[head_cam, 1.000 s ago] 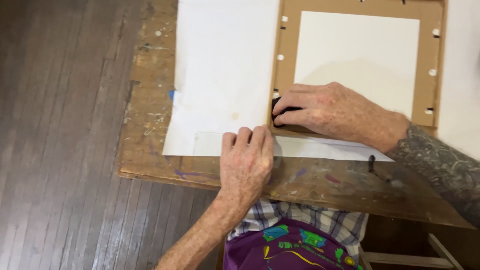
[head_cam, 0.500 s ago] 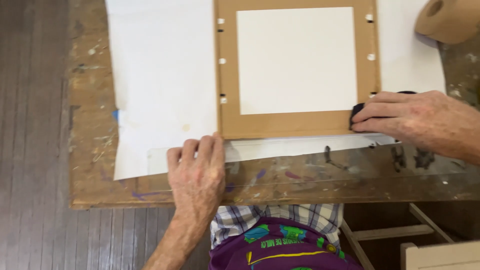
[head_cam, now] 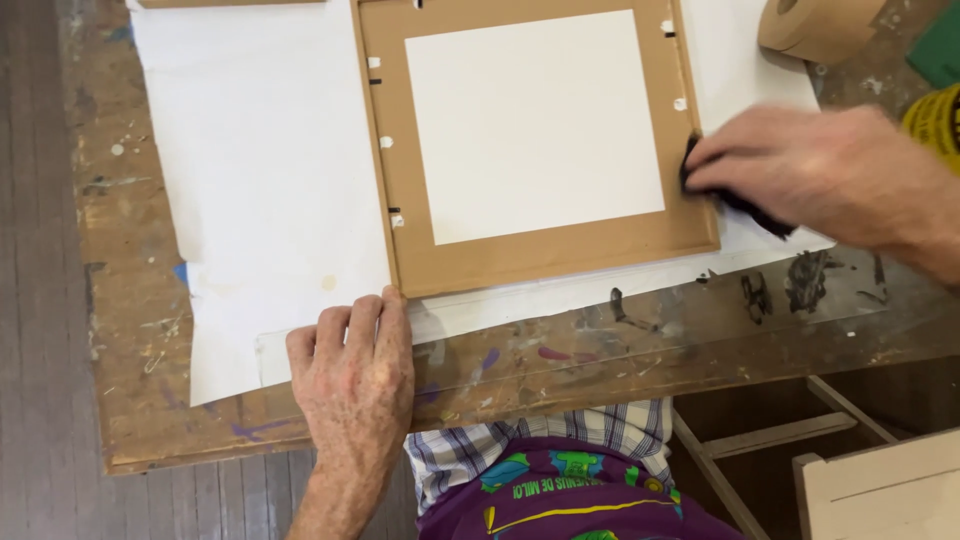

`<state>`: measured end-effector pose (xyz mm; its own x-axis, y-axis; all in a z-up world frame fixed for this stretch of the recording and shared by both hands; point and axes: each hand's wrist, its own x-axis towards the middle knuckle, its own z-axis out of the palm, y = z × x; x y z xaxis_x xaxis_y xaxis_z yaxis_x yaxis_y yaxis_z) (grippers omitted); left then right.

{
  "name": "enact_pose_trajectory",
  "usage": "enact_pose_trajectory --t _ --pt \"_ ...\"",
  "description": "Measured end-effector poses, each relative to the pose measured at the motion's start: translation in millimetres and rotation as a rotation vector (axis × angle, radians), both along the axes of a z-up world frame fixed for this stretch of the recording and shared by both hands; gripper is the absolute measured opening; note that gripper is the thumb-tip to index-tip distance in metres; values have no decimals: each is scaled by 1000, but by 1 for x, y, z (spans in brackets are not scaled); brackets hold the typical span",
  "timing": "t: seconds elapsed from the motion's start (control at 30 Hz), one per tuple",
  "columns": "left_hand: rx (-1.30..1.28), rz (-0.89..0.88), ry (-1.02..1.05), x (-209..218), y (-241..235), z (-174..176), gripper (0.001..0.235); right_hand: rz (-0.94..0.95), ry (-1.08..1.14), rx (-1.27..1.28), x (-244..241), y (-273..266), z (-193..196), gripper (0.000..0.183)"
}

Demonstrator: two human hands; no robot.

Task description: Applying water-activated paper tape to the back of a picture frame to seal the assembly.

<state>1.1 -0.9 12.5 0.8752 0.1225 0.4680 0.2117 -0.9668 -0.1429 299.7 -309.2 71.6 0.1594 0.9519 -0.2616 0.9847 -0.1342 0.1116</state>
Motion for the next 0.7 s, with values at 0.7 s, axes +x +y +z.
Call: enact_pose_trajectory --t 0.7 --pt "-170 -12 -29 -7 -2 -29 19 251 222 168 -57 96 -33 53"
